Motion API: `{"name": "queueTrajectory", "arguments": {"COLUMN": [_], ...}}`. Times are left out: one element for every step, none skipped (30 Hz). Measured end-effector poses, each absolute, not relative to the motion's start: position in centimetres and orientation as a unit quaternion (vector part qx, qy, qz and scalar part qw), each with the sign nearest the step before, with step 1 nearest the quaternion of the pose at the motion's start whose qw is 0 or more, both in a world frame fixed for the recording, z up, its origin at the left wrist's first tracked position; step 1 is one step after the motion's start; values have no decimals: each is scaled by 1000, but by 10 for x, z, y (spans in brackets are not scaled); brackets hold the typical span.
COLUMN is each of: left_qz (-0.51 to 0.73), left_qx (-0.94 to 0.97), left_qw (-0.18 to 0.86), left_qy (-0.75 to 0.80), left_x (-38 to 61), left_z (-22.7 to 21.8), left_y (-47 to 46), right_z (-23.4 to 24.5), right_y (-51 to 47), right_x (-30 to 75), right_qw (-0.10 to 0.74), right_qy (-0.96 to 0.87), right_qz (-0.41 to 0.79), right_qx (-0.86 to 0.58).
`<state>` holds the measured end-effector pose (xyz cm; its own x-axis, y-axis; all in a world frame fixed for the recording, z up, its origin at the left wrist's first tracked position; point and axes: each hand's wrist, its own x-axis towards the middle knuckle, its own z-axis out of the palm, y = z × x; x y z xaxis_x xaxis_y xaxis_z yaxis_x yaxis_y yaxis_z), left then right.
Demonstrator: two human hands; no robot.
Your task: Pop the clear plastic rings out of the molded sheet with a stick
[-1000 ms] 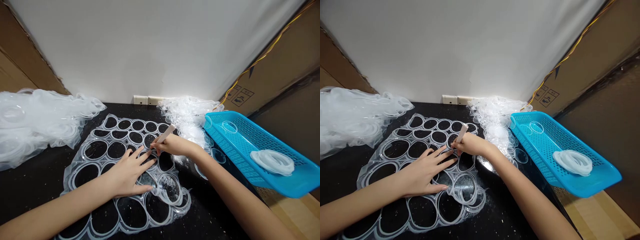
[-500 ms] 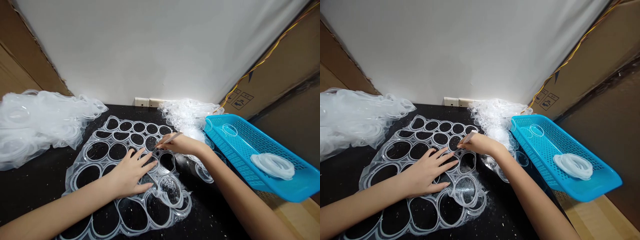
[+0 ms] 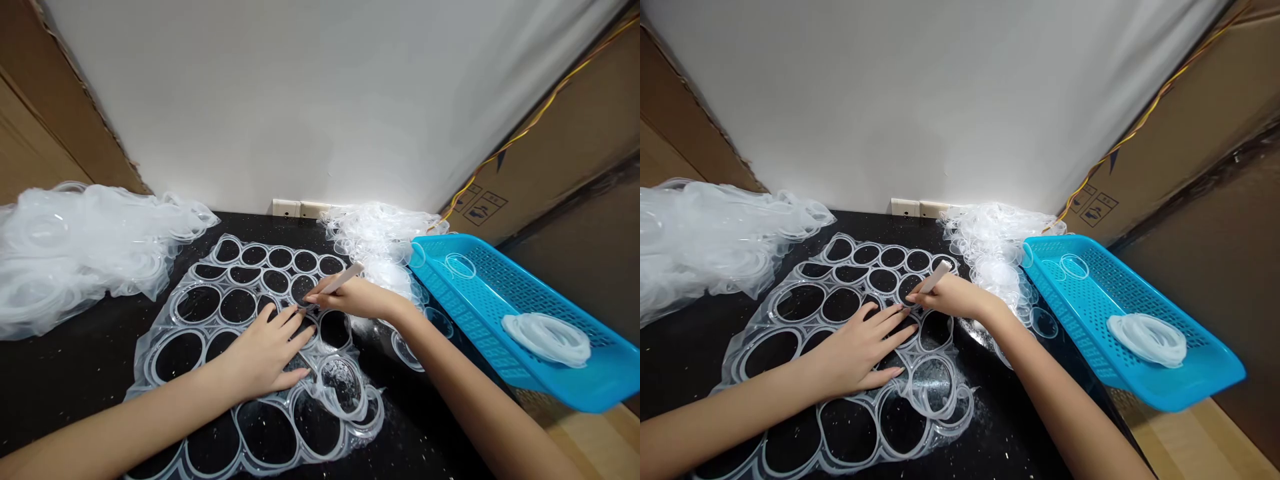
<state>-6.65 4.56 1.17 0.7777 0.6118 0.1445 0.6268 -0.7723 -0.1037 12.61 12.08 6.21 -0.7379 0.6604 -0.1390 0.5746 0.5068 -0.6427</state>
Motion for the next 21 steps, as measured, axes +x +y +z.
{"name": "queueTrajectory", "arguments": {"left_qz": [-58, -63, -65, -67, -68, -68, -69, -69, -68, -66, -62, -56, -48, -38, -29, -21, -16, -13, -12, -10, -9], "left_qx": [-939, -939, -938, -938, -938, -938, -938, -938, -938, -938, -938, -938, -939, -940, -941, -941, -942, -942, -942, -942, -941], "left_qw": [76, 79, 82, 85, 88, 90, 91, 92, 93, 92, 90, 86, 80, 73, 65, 57, 50, 43, 36, 28, 20], "left_qy": [-330, -329, -329, -328, -328, -328, -327, -327, -327, -328, -329, -331, -332, -332, -332, -332, -333, -334, -335, -336, -337], "left_x": [-66, -67, -67, -67, -67, -67, -67, -67, -67, -67, -67, -67, -66, -66, -66, -66, -66, -66, -66, -66, -66], "left_z": [11, 11, 10, 10, 9, 9, 9, 9, 9, 10, 10, 11, 12, 12, 13, 14, 15, 16, 17, 17, 18], "left_y": [46, 46, 46, 46, 46, 46, 46, 46, 46, 45, 45, 45, 45, 45, 45, 45, 45, 45, 45, 45, 45], "right_z": [60, 58, 57, 57, 56, 56, 56, 56, 56, 56, 56, 55, 55, 54, 53, 51, 49, 47, 43, 40, 37], "right_y": [121, 121, 121, 121, 121, 121, 121, 120, 120, 120, 120, 120, 120, 120, 120, 120, 121, 121, 121, 122, 122], "right_x": [125, 124, 124, 124, 124, 124, 124, 124, 124, 124, 123, 122, 122, 121, 120, 120, 119, 119, 118, 118, 117], "right_qw": [61, 60, 60, 61, 63, 65, 68, 70, 71, 69, 67, 67, 70, 74, 79, 83, 87, 91, 93, 94, 95], "right_qy": [-864, -862, -859, -856, -852, -849, -845, -843, -842, -843, -846, -851, -859, -871, -884, -897, -907, -914, -918, -921, -924], "right_qz": [352, 357, 363, 369, 376, 382, 388, 393, 394, 393, 389, 381, 365, 342, 311, 277, 243, 214, 192, 177, 166], "right_qx": [-355, -355, -356, -357, -358, -360, -361, -362, -362, -361, -359, -356, -352, -346, -340, -335, -333, -332, -333, -333, -330]}}
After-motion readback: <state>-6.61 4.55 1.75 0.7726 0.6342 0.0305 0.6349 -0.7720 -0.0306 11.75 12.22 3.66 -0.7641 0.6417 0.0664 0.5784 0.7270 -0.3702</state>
